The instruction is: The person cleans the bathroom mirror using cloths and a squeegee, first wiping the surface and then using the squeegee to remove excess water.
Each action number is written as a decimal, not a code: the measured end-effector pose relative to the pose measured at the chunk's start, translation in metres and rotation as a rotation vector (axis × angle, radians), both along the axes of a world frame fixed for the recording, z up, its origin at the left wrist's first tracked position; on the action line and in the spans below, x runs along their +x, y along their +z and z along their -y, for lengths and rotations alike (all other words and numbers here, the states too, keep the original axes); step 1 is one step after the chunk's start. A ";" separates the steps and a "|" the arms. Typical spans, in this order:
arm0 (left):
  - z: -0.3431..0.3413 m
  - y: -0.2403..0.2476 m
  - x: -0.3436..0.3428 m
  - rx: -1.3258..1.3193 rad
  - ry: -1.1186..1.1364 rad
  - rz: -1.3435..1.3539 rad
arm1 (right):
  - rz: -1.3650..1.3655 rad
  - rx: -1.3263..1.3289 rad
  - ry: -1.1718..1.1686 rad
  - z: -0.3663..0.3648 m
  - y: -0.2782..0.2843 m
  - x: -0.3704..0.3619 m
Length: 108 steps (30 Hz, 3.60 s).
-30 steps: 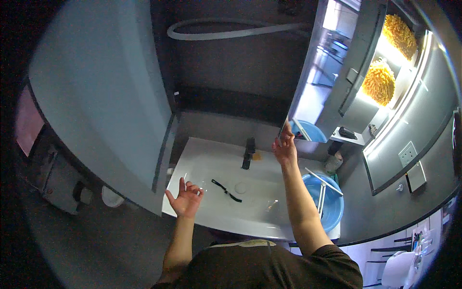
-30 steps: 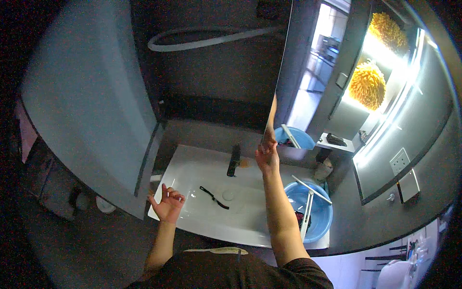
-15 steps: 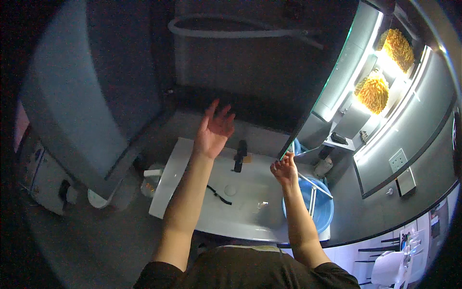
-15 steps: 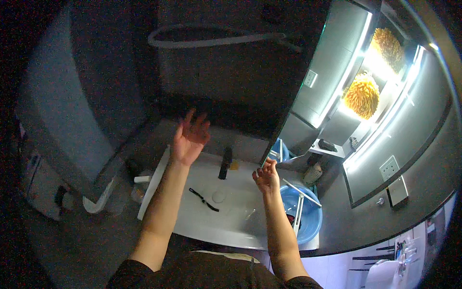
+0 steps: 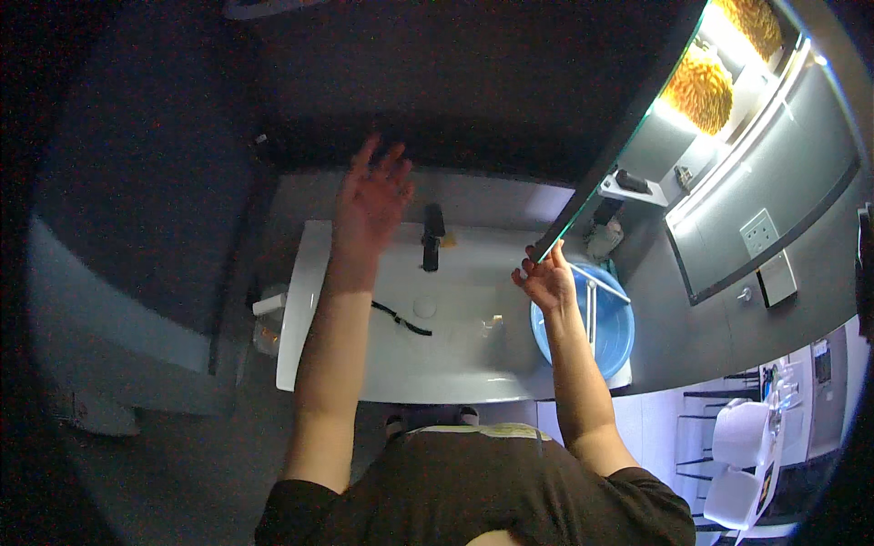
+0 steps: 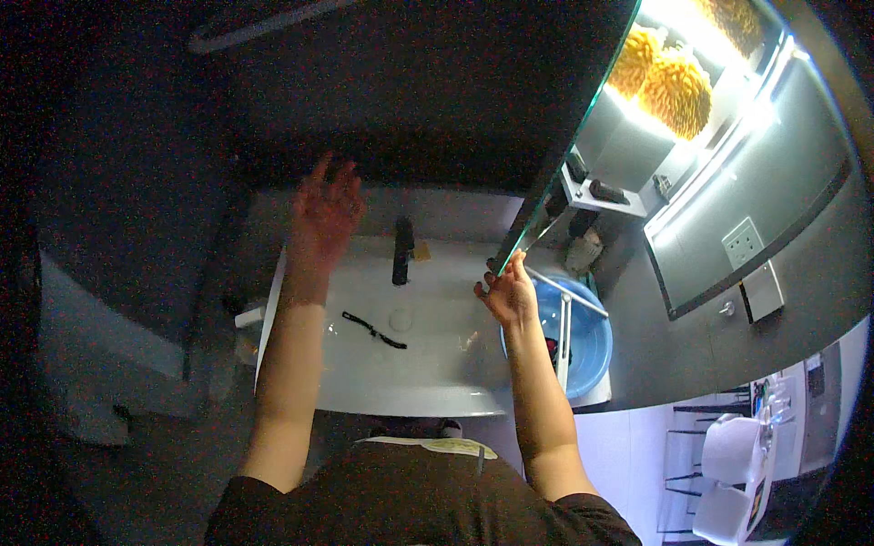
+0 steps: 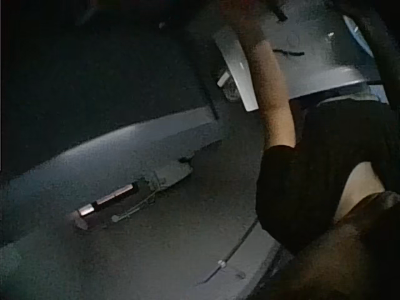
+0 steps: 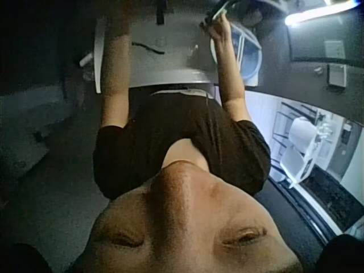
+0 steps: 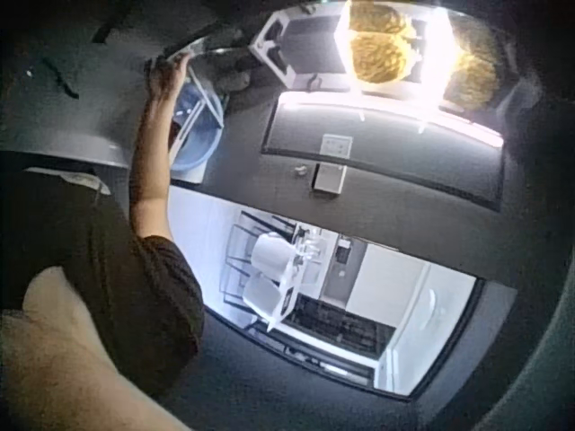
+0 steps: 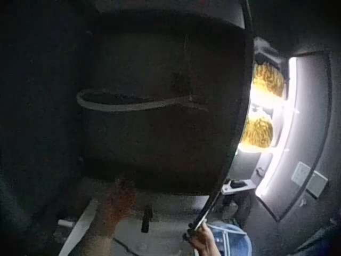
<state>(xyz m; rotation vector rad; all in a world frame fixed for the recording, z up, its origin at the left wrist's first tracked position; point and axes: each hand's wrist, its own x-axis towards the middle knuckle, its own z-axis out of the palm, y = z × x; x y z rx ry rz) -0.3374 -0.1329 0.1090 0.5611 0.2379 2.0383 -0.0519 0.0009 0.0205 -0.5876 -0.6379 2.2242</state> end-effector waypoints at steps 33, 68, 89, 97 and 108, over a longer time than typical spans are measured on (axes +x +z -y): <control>-0.059 -0.115 0.081 -0.498 -0.163 -0.183 | -0.186 -0.169 -0.067 -0.030 -0.016 0.132; -0.017 -0.105 0.117 -0.553 -0.110 -0.349 | 0.011 -0.165 -0.172 -0.036 0.002 0.154; -0.011 -0.096 0.146 -0.590 -0.136 -0.478 | -0.097 -0.149 -0.180 0.003 -0.038 0.204; -0.013 -0.095 0.158 -0.553 -0.184 -0.465 | 0.785 0.739 -0.826 -0.015 0.013 0.249; -0.023 -0.094 0.181 -0.536 -0.228 -0.484 | 2.058 1.422 -1.112 -0.028 0.193 0.315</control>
